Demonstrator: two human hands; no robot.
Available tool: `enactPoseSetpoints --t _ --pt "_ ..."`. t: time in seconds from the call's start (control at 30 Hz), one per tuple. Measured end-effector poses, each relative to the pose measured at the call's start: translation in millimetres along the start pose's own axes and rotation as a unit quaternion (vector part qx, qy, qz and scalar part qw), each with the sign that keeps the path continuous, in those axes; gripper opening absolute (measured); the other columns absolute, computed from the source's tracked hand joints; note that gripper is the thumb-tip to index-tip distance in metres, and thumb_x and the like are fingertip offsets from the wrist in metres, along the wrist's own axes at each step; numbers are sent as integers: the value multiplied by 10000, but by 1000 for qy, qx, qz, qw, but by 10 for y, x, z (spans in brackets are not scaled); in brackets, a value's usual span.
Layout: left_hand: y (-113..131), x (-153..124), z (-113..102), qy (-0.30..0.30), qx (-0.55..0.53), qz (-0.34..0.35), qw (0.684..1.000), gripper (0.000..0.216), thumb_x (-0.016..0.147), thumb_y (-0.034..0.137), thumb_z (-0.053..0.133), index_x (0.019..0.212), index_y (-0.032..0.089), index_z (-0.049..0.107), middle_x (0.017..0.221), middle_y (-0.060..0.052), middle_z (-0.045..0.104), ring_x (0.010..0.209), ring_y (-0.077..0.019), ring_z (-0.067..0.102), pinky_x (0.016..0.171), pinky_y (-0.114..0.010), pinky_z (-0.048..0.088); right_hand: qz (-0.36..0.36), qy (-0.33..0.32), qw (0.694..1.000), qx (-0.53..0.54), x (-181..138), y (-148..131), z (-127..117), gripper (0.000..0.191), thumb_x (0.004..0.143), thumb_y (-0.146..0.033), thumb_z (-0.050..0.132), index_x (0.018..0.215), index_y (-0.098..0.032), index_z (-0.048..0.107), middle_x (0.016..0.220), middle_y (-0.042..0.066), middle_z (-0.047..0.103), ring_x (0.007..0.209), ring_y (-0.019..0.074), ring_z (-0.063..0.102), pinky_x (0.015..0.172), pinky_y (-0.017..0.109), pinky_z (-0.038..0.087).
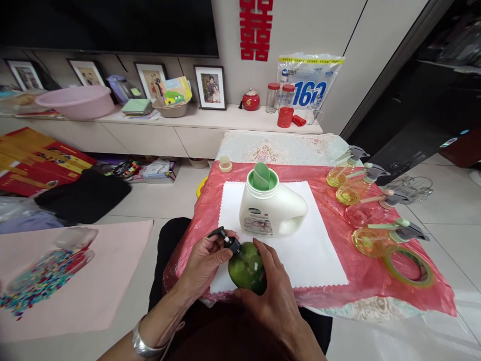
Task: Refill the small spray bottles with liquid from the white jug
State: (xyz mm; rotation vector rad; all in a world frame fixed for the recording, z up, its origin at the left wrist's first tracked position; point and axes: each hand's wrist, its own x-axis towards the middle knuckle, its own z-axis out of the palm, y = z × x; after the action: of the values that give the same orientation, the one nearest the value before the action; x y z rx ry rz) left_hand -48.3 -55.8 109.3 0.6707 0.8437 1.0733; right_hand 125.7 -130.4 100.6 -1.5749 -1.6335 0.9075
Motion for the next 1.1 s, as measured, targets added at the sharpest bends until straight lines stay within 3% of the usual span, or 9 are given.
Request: enactPoseSetpoints --t 0.1,0.2,0.43,0.63,0.77,0.83,1.0,1.1 --pt "51 -25 9 -39 -28 -1 999 528 611 355 948 1066 190 738 983 -64 759 960 -195 677 897 -301 502 8 -2 1000 30 4 -18 -5 891 746 -326 801 1503 -349 331 1446 -3 445 1316 181 477 1118 323 444" --pt "63 -64 48 -66 -48 5 997 458 687 385 901 1061 182 733 1071 -93 751 1049 -223 666 956 -338 495 15 4 999 52 13 -55 4 854 748 -322 773 1495 -285 361 1435 30 459 1310 193 484 1122 334 443" --pt "-23 -28 49 -5 -30 17 999 453 573 369 964 946 205 766 904 -16 745 838 -140 668 773 -231 506 8 7 998 55 2 -59 46 834 741 -315 732 1493 -223 383 1442 88 455 1318 236 482 1128 391 443" --pt "44 -44 18 -28 -20 3 999 410 694 401 891 1028 202 762 922 -51 767 907 -183 694 910 -306 506 4 16 998 58 8 -82 25 815 761 -352 733 1485 -210 388 1425 97 473 1299 242 503 1110 385 461" --pt "52 -102 40 -37 16 22 999 357 788 408 811 1080 211 752 1060 -70 750 1022 -215 676 958 -329 498 -13 38 999 24 28 -97 29 816 767 -322 723 1496 -225 371 1440 90 458 1316 236 490 1107 373 465" --pt "38 -109 46 -38 36 42 998 417 750 408 843 1110 227 735 1080 -59 734 1028 -210 663 919 -304 506 -26 44 999 5 35 -77 50 813 778 -318 719 1504 -244 359 1453 80 444 1324 229 482 1102 366 469" --pt "53 -98 21 18 91 42 995 457 612 401 932 982 219 736 910 -15 707 872 -171 630 809 -257 489 -29 21 999 9 18 -4 85 820 772 -318 725 1505 -235 367 1465 92 431 1336 245 471 1119 383 457" --pt "143 -117 0 -13 128 41 991 424 633 420 914 965 210 756 877 -19 693 838 -175 613 794 -265 474 -15 -15 996 86 -12 0 60 853 772 -400 751 1510 -216 367 1476 114 430 1357 271 463 1137 401 442"
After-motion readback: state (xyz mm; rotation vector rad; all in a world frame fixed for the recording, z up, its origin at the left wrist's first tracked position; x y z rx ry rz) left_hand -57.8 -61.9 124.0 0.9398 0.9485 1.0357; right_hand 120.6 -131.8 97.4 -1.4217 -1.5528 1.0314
